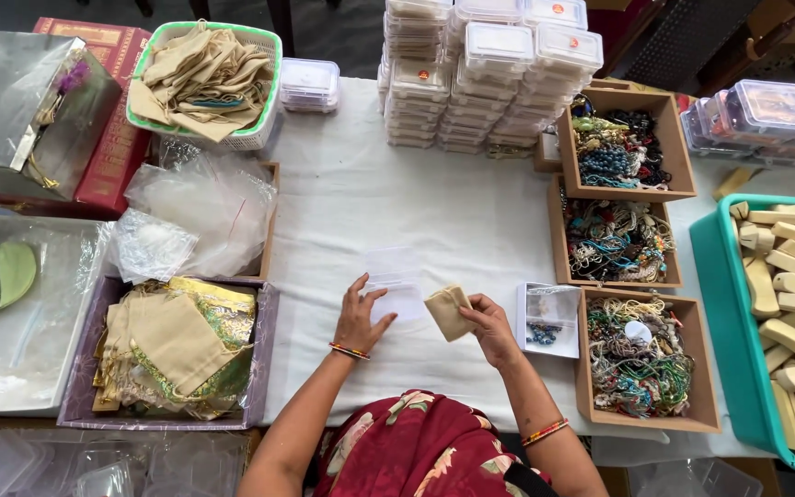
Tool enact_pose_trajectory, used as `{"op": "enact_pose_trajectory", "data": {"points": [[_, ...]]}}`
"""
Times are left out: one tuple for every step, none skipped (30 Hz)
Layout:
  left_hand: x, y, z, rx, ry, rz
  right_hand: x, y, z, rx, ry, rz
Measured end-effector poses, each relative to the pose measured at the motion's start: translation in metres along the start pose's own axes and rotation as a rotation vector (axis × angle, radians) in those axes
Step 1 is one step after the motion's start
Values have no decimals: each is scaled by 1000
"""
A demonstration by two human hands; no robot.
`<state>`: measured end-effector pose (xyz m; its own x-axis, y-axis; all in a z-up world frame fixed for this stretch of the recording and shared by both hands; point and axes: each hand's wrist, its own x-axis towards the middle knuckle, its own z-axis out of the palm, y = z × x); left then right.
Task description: The person straightens a beaded necklace on a white tablecloth, then places it into a small plastic bag. They then put the bagged necklace into a small cloth pouch, tie the pouch closed, and place it into a clear plastic container.
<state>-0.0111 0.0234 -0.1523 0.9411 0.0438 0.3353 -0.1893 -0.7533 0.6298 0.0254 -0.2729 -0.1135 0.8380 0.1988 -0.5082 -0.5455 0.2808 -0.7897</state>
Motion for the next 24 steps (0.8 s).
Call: {"op": "enact_pose_trajectory", "data": {"points": [[0, -1, 2, -44, -32, -15, 4, 0, 5, -44, -67, -69], [-1, -2, 4, -87, -62, -34, 7, 0, 11, -89, -137, -135], [0, -3, 2, -86, -62, -40, 10, -4, 23, -90, -139, -129], [-1, -3, 1, -97, -60, -43, 12, -6, 35, -230, -143, -170], [-2, -4, 0, -108, -58, -45, 14, -9, 46, -369, -148, -211], [-4, -5, 1, -110, -59, -52, 9, -12, 60, -372, -149, -204], [-5, -6, 2, -128, -52, -50, 4, -16, 75, -572, -155, -274], [-5, -7, 3, -146, -42, -46, 1, -21, 90, -772, -162, -347], [-6, -7, 4, -148, -40, -51, 0, -19, 97, -776, -165, -344], [-5, -7, 4, -147, -33, -46, 0, -18, 106, -874, -193, -534], [-4, -8, 5, -146, -26, -42, 0, -17, 113, -968, -220, -726], [-3, -7, 4, -147, -23, -45, 1, -14, 116, -971, -224, -726], [-3, -6, 4, -150, -26, -52, 1, -12, 119, -1148, -218, -970], [-3, -5, 4, -152, -29, -59, 1, -9, 121, -1321, -210, -1219], [-3, -4, 4, -153, -26, -62, 3, -5, 120, -1323, -215, -1219], [-3, -3, 3, -145, -13, -47, 4, -1, 119, -1431, -206, -1282], [-3, -2, 3, -136, 0, -31, 6, 3, 118, -1538, -195, -1344], [-4, 1, 0, -137, 1, -34, 9, 9, 113, -1539, -199, -1343], [-5, 4, -3, -104, 36, 7, 13, 15, 108, -1582, -181, -1361], [-5, 7, -5, -71, 71, 51, 17, 21, 104, -1625, -159, -1378], [-8, 7, -4, -72, 72, 50, 19, 25, 101, -1625, -160, -1378], [-10, 7, -4, -29, 87, 86, 21, 29, 100, -1634, -160, -1350], [-12, 7, -3, 15, 103, 122, 23, 33, 98, -1641, -160, -1322], [-15, 9, -5, 14, 100, 125, 22, 36, 96, -1641, -156, -1320]]}}
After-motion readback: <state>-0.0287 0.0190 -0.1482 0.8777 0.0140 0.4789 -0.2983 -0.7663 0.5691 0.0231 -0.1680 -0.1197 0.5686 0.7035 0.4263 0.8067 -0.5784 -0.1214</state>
